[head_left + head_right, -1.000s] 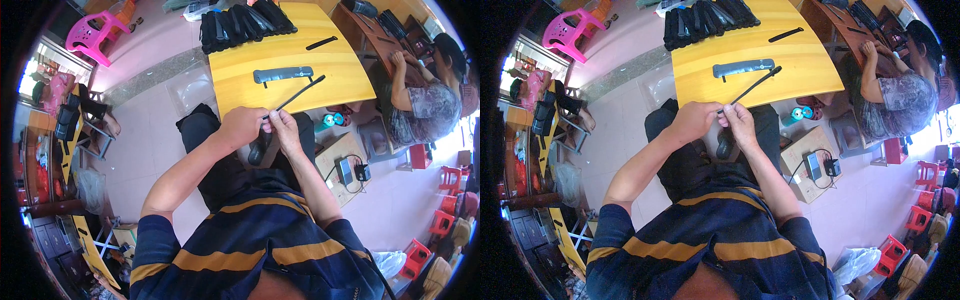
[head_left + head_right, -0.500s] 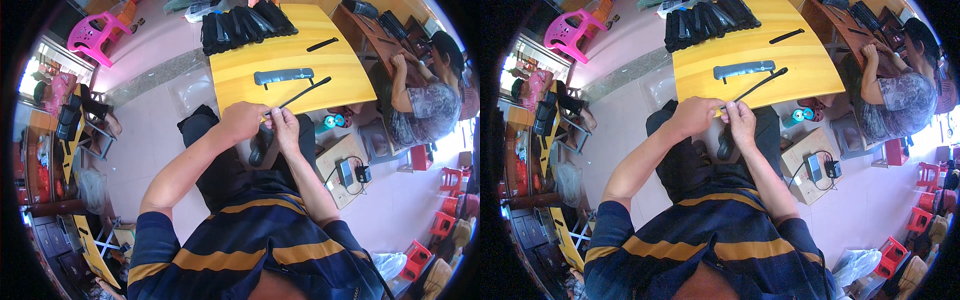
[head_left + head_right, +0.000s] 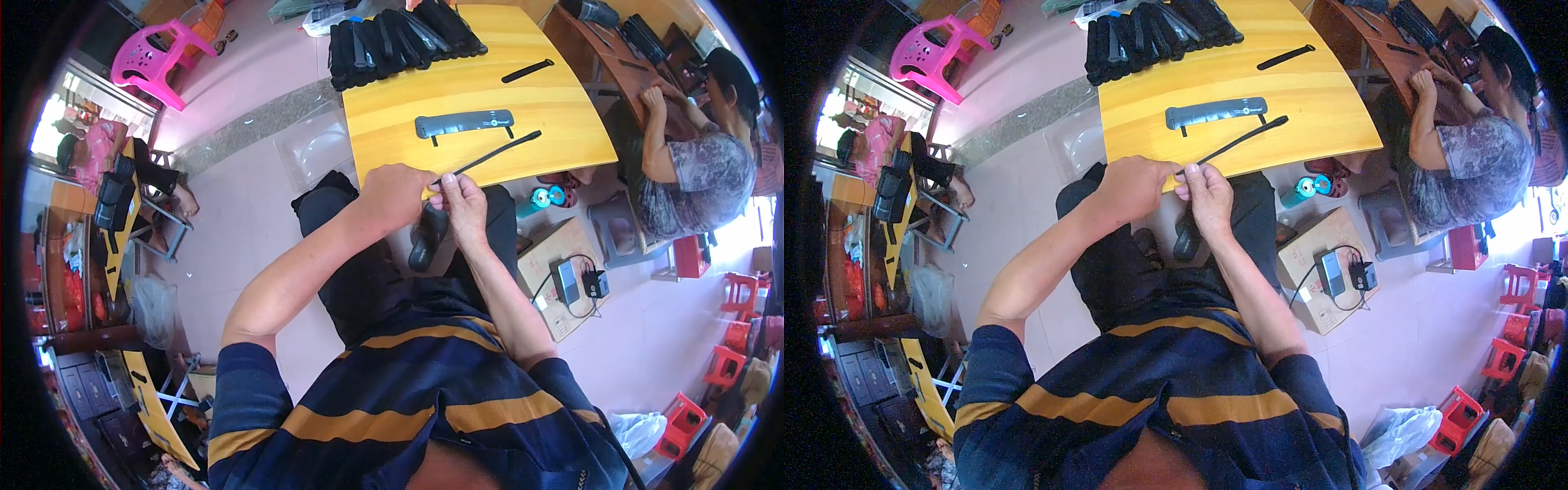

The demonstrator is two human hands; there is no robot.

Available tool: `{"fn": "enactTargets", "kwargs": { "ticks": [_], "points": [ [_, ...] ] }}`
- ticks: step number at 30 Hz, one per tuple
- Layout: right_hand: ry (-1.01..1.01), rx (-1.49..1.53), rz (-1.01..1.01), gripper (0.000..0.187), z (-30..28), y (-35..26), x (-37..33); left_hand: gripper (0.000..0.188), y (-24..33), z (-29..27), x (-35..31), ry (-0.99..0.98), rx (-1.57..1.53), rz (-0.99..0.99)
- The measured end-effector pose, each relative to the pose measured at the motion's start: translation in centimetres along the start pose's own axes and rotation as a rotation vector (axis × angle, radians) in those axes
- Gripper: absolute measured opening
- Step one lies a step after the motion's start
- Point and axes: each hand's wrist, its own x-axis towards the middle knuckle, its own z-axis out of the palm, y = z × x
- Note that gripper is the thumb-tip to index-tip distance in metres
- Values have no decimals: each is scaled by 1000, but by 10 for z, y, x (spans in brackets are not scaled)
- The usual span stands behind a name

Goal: Assembling straps and handles onto bag components.

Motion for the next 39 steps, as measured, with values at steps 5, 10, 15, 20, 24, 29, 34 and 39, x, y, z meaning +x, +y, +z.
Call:
{"fn": "enactTargets", "kwargs": {
  "ticks": [5,10,15,20,24,29,34,39],
  "points": [
    [-42,18,154,34,6,-8,0,33,-11,-5,1,-9,63,64],
    [-207,-338,268,28,-10,-26,10,18,-23,-1,2,-121,150,33],
    [-99,-922,-773,12,-2,-43,16,19,-30,2,6,-143,141,30],
    [-261,-1100,-863,15,-4,-31,26,31,-37,-2,20,-243,186,17],
    [-275,-1027,-893,13,-2,-25,27,34,-40,-8,29,-362,174,-2],
    [-309,-1025,-896,11,-1,-27,36,37,-37,-15,39,-417,257,3],
    [-319,-1027,-926,11,0,-24,43,40,-40,-14,49,-463,336,46],
    [-314,-1082,-946,11,2,-27,39,44,-42,-22,58,-549,305,80]
  ]
}}
